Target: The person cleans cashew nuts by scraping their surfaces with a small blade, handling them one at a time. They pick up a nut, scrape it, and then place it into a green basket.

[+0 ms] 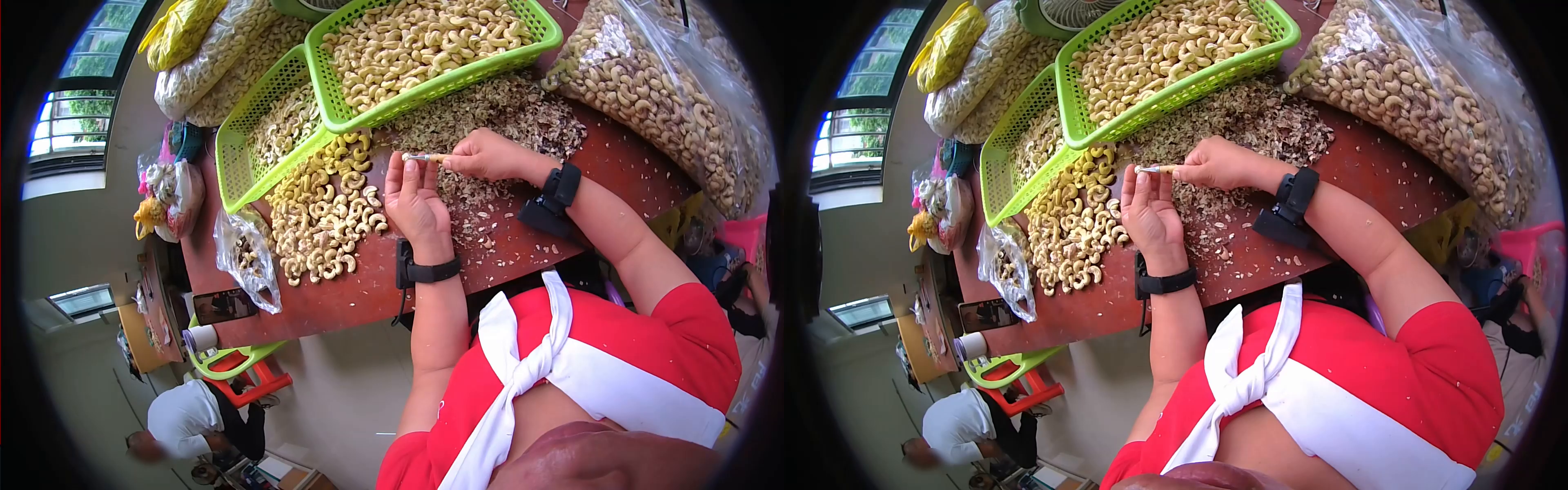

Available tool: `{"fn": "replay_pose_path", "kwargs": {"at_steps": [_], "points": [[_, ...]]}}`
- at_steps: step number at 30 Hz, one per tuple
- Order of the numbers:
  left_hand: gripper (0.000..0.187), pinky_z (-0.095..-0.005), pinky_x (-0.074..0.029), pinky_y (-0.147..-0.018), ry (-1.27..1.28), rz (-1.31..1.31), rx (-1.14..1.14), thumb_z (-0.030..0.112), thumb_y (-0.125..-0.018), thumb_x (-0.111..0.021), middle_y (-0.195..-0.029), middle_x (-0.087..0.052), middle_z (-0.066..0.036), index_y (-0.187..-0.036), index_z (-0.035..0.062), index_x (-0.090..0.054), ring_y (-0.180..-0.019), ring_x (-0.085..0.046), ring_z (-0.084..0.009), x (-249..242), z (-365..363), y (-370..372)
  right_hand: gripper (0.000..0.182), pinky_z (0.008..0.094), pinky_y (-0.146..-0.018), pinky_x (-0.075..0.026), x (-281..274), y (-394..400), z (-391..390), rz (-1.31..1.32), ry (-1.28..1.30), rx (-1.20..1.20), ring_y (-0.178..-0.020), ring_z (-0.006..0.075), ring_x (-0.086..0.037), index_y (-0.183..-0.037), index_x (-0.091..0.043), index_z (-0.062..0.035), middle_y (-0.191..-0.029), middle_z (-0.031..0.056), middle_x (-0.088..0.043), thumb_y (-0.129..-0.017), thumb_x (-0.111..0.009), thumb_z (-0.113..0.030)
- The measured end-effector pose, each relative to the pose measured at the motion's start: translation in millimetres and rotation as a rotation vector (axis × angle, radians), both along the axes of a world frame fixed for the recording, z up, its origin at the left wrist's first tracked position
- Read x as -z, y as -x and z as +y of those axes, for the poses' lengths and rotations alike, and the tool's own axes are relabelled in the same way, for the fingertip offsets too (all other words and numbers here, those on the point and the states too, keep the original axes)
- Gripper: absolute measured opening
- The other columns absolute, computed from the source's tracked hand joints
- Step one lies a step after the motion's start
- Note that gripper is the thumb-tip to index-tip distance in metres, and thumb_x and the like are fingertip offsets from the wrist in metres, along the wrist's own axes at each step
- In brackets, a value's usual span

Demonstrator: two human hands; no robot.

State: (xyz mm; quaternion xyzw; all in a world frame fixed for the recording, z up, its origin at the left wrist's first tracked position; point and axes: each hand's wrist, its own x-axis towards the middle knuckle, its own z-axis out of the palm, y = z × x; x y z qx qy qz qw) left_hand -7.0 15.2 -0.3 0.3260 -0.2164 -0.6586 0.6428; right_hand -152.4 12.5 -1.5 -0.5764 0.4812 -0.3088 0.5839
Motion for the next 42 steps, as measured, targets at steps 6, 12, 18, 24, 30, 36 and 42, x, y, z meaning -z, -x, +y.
{"fn": "replay_pose_path", "kwargs": {"at_steps": [6, 12, 18, 24, 30, 36, 42], "points": [[0.022, -0.0332, -0.049, -0.071, -0.055, 0.054, 0.065, -0.001, -0.076, -0.05, -0.086, -0.054, -0.01, -0.098, 0.0002, -0.045, -0.081, -0.055, -0.0209, -1, 1, -1, 0.035, 0.0214, -0.036, -0.024, -2, 1, 1, -0.025, -0.016, 0.008, -0.04, 0.0039, -0.03, -0.054, -0.05, -0.0043, -0.045, -0.0051, -0.037, -0.08, -0.05, -0.029], [0.02, -0.0338, -0.05, -0.07, -0.035, 0.06, 0.1, 0.0, -0.077, -0.05, -0.086, -0.055, -0.009, -0.096, 0.001, -0.047, -0.08, -0.056, -0.02, 3, 0, -3, 0.036, 0.0213, -0.034, -0.024, -4, 1, 2, -0.06, -0.045, 0.016, -0.038, 0.0043, -0.031, -0.054, -0.05, -0.0049, -0.044, -0.0044, -0.038, -0.079, -0.05, -0.031], [0.018, -0.0342, -0.051, -0.067, -0.059, 0.033, 0.074, 0.0, -0.078, -0.048, -0.085, -0.055, -0.008, -0.096, 0.0022, -0.048, -0.077, -0.056, -0.0172, 3, -1, -2, 0.032, 0.019, -0.033, -0.023, -2, 1, 0, -0.104, -0.091, 0.011, -0.036, 0.0034, -0.031, -0.058, -0.052, -0.0054, -0.045, -0.0046, -0.039, -0.08, -0.05, -0.029], [0.018, -0.0348, -0.051, -0.067, -0.053, 0.002, 0.049, 0.0, -0.078, -0.048, -0.084, -0.055, -0.008, -0.095, 0.0014, -0.048, -0.076, -0.056, -0.0171, 0, 1, -1, 0.032, 0.019, -0.033, -0.022, 4, 1, -1, -0.1, -0.064, -0.009, -0.036, 0.0034, -0.03, -0.058, -0.052, -0.0057, -0.045, -0.005, -0.038, -0.08, -0.05, -0.029], [0.018, -0.0348, -0.051, -0.069, -0.008, -0.005, 0.077, -0.001, -0.077, -0.048, -0.084, -0.055, -0.008, -0.095, 0.0006, -0.048, -0.078, -0.055, -0.0179, 1, 2, -1, 0.033, 0.019, -0.032, -0.022, -6, 2, 1, -0.11, -0.094, -0.003, -0.036, 0.0033, -0.03, -0.057, -0.051, -0.0065, -0.045, -0.005, -0.038, -0.08, -0.049, -0.03], [0.018, -0.0339, -0.049, -0.072, -0.065, 0.056, 0.071, 0.0, -0.078, -0.048, -0.085, -0.055, -0.008, -0.095, 0.0014, -0.047, -0.078, -0.055, -0.0178, 2, 2, 1, 0.033, 0.0185, -0.032, -0.021, -3, 3, 0, -0.111, -0.136, 0.013, -0.035, 0.0032, -0.029, -0.057, -0.05, -0.0069, -0.045, -0.0051, -0.037, -0.08, -0.049, -0.029], [0.018, -0.0338, -0.05, -0.069, -0.077, 0.086, 0.105, 0.0, -0.078, -0.048, -0.087, -0.055, -0.008, -0.096, 0.0019, -0.047, -0.081, -0.055, -0.0195, -1, 1, -1, 0.03, 0.0177, -0.032, -0.022, -3, 2, 0, -0.151, -0.15, -0.017, -0.036, 0.0026, -0.03, -0.06, -0.053, -0.0064, -0.046, -0.0054, -0.038, -0.08, -0.05, -0.029]]}}
